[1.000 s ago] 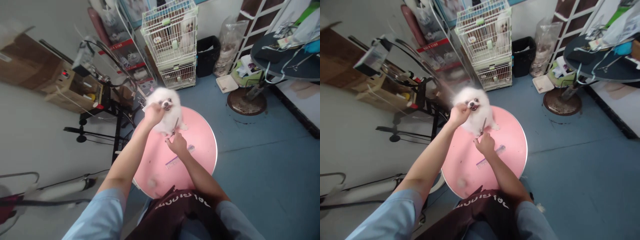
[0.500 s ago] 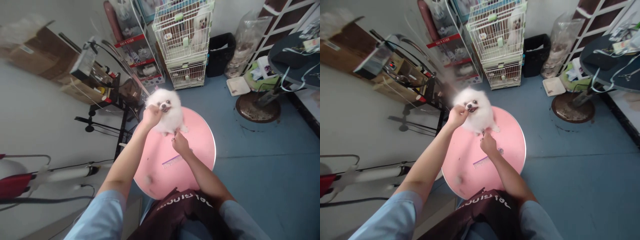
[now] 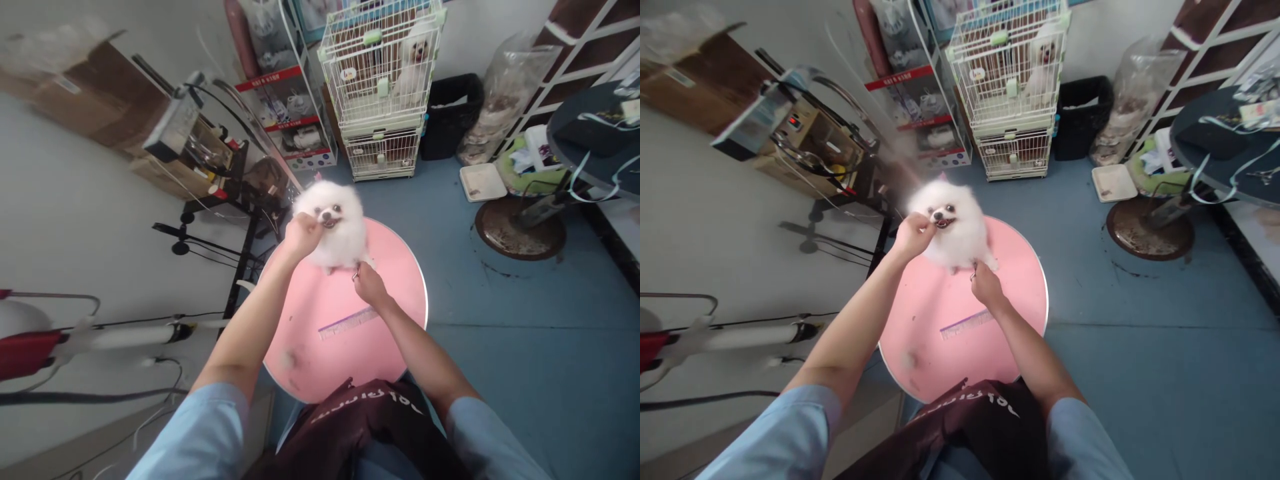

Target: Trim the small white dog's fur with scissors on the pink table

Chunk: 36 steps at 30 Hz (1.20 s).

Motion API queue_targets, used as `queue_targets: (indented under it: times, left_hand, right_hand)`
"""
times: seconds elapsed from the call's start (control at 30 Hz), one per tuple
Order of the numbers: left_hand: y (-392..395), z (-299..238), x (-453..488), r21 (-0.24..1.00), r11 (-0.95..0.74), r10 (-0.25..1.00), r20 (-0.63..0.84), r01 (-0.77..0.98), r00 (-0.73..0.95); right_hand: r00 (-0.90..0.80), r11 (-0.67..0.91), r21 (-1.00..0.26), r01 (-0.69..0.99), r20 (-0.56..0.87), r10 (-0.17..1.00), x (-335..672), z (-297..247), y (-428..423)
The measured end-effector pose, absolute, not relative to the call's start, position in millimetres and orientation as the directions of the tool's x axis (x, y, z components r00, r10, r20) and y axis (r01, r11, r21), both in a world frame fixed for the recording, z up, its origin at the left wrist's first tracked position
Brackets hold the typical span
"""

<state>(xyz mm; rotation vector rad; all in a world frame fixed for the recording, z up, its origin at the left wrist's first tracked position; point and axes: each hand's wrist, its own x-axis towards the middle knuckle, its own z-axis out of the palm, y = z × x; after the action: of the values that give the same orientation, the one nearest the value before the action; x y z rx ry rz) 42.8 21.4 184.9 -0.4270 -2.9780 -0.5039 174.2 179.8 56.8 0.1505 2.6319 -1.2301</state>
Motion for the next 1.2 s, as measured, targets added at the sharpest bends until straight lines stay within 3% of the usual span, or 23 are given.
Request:
queue_targets:
  times: [0.23,0.87,1.07,1.2]
  left_hand:
    - [20.8,185.5,44.5,0.340,0.895,0.257,0.140,0.291,-0.956]
    - [26.4,184.7,45.4,0.376,0.903,0.180,0.103,0.206,-0.978]
    - [28.7,189.5,44.8,0.383,0.909,0.145,0.083,0.166,-0.986]
    - [29.8,190.6,42.6,0.344,0.921,0.167,0.076,0.183,-0.983]
  right_hand:
    - [-0.976,0.631,-0.760,0.153,-0.218,-0.026,164.7,54.0,190.7]
    - [-0.975,0.346,-0.926,0.150,-0.197,-0.105,144.6,40.2,218.6]
    - [-0.972,0.388,-0.897,0.213,-0.237,-0.013,150.6,24.7,199.5]
    - [-0.980,0.417,-0.887,0.197,-0.189,0.062,163.7,10.0,170.6]
